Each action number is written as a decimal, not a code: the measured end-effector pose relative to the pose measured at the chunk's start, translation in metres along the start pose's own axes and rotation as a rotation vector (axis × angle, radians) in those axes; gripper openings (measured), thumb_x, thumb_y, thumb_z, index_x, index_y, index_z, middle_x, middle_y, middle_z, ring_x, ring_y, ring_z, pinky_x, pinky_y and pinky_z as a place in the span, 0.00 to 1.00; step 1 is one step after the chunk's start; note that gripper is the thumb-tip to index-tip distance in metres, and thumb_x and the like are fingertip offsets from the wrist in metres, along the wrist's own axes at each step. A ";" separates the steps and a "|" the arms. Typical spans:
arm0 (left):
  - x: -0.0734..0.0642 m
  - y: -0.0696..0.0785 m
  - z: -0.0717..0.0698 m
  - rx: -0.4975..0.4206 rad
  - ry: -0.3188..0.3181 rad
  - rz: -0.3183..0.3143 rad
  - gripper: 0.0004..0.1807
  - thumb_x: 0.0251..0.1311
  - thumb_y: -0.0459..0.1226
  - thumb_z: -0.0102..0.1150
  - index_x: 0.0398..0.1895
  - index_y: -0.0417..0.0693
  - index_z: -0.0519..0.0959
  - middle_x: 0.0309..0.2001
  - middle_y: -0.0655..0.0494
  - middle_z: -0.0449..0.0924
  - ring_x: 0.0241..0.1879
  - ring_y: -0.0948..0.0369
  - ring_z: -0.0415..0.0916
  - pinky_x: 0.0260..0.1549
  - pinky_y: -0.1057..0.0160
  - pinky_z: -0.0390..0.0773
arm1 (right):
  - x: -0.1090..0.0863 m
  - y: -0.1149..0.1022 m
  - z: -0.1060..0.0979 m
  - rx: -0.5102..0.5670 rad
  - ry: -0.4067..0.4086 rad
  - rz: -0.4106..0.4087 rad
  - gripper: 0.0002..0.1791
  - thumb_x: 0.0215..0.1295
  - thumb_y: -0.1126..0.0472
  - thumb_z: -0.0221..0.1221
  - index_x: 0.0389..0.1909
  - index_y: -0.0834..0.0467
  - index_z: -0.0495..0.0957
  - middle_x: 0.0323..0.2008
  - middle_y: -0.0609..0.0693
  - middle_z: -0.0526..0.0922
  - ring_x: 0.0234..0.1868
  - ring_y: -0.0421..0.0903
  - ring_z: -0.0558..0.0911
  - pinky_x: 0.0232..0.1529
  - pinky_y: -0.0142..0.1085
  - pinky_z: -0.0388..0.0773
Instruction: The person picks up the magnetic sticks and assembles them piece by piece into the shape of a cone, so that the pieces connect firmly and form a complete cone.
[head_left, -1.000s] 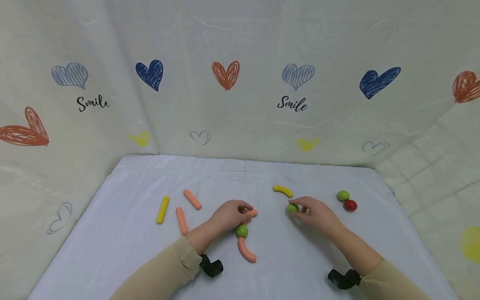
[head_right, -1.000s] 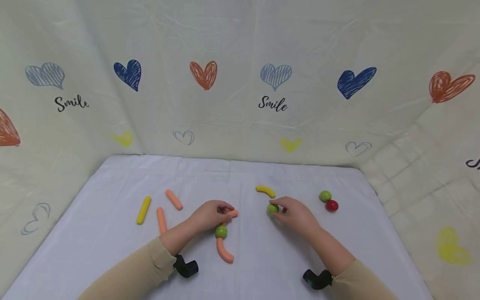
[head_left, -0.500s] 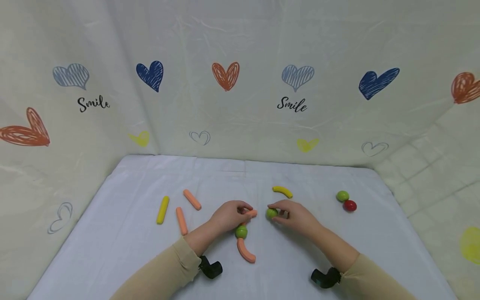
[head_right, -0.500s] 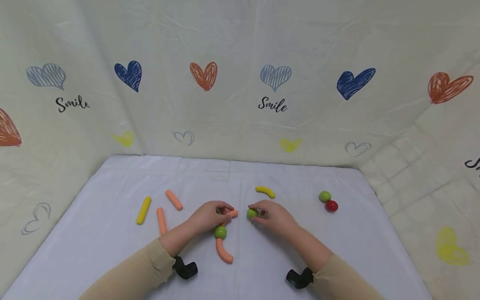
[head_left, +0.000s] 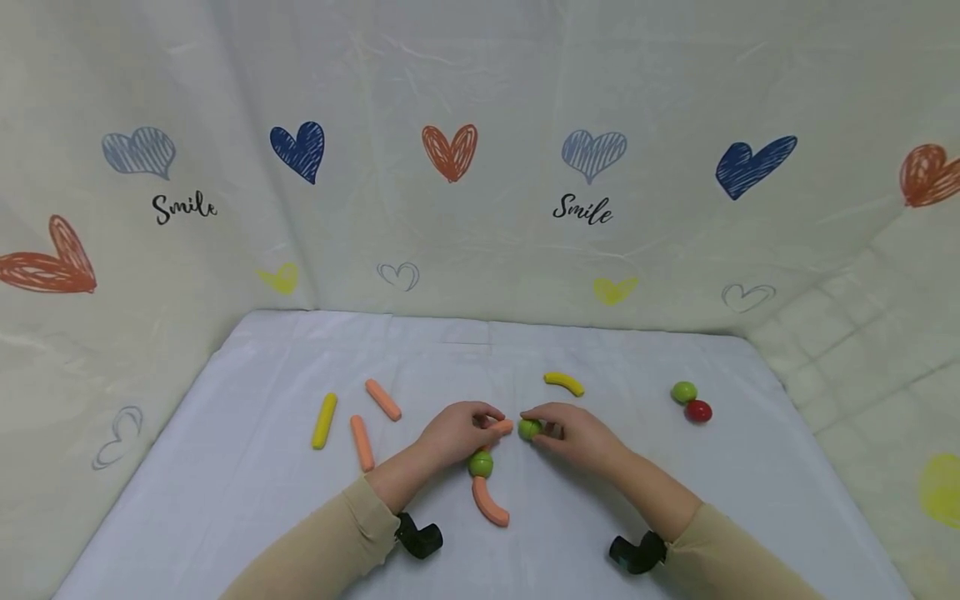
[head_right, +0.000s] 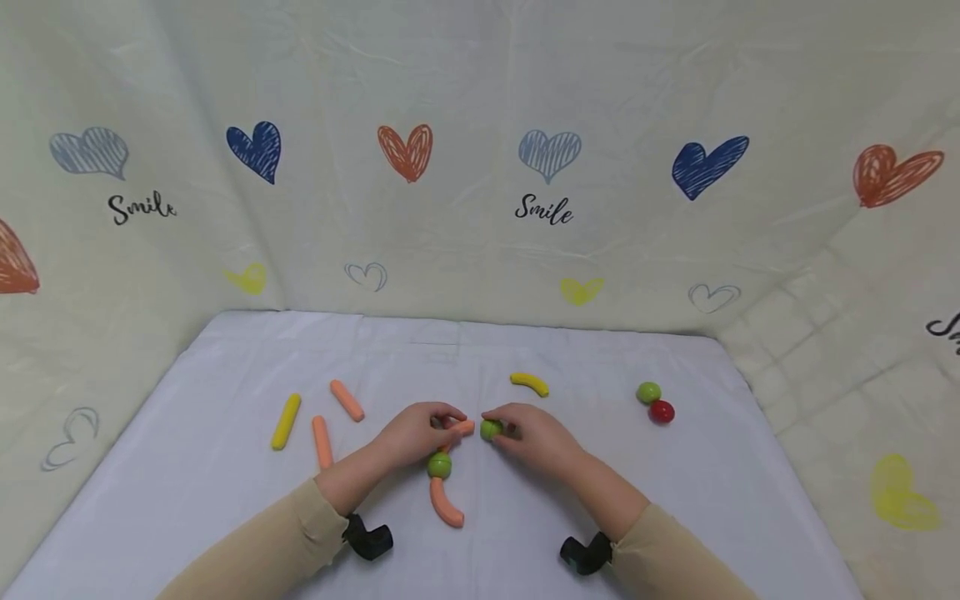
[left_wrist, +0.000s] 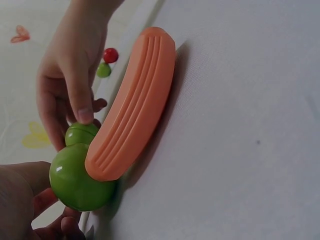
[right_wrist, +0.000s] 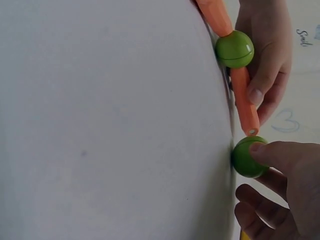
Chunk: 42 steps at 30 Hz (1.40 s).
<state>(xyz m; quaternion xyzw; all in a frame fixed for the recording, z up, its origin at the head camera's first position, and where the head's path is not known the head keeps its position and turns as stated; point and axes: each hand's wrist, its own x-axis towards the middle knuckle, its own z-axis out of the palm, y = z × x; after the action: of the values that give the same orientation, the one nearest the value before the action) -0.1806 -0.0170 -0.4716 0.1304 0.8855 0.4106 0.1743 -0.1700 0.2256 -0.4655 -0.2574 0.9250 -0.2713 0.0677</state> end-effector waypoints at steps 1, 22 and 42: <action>0.000 0.000 0.000 0.001 -0.001 0.001 0.13 0.65 0.48 0.63 0.50 0.62 0.84 0.35 0.65 0.77 0.32 0.63 0.73 0.35 0.61 0.73 | 0.000 0.000 0.000 0.003 -0.002 -0.001 0.21 0.64 0.61 0.66 0.59 0.51 0.80 0.52 0.42 0.82 0.42 0.38 0.79 0.43 0.36 0.78; 0.004 -0.003 0.002 0.024 -0.013 0.012 0.12 0.64 0.46 0.63 0.50 0.62 0.84 0.35 0.64 0.77 0.31 0.62 0.72 0.31 0.62 0.72 | 0.005 -0.005 0.002 0.012 -0.016 -0.042 0.24 0.65 0.61 0.65 0.62 0.53 0.78 0.56 0.44 0.81 0.52 0.43 0.79 0.53 0.44 0.77; 0.009 0.009 -0.012 0.119 -0.147 0.000 0.16 0.65 0.44 0.60 0.55 0.61 0.83 0.39 0.65 0.79 0.35 0.62 0.74 0.39 0.59 0.73 | 0.000 -0.023 0.011 0.018 0.092 0.296 0.18 0.60 0.56 0.70 0.51 0.46 0.81 0.38 0.40 0.84 0.28 0.39 0.73 0.29 0.34 0.71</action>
<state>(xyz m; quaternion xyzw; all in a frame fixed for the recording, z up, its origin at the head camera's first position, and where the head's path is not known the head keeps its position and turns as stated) -0.1930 -0.0159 -0.4594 0.1700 0.8931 0.3467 0.2309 -0.1571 0.2045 -0.4623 -0.1050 0.9525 -0.2781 0.0666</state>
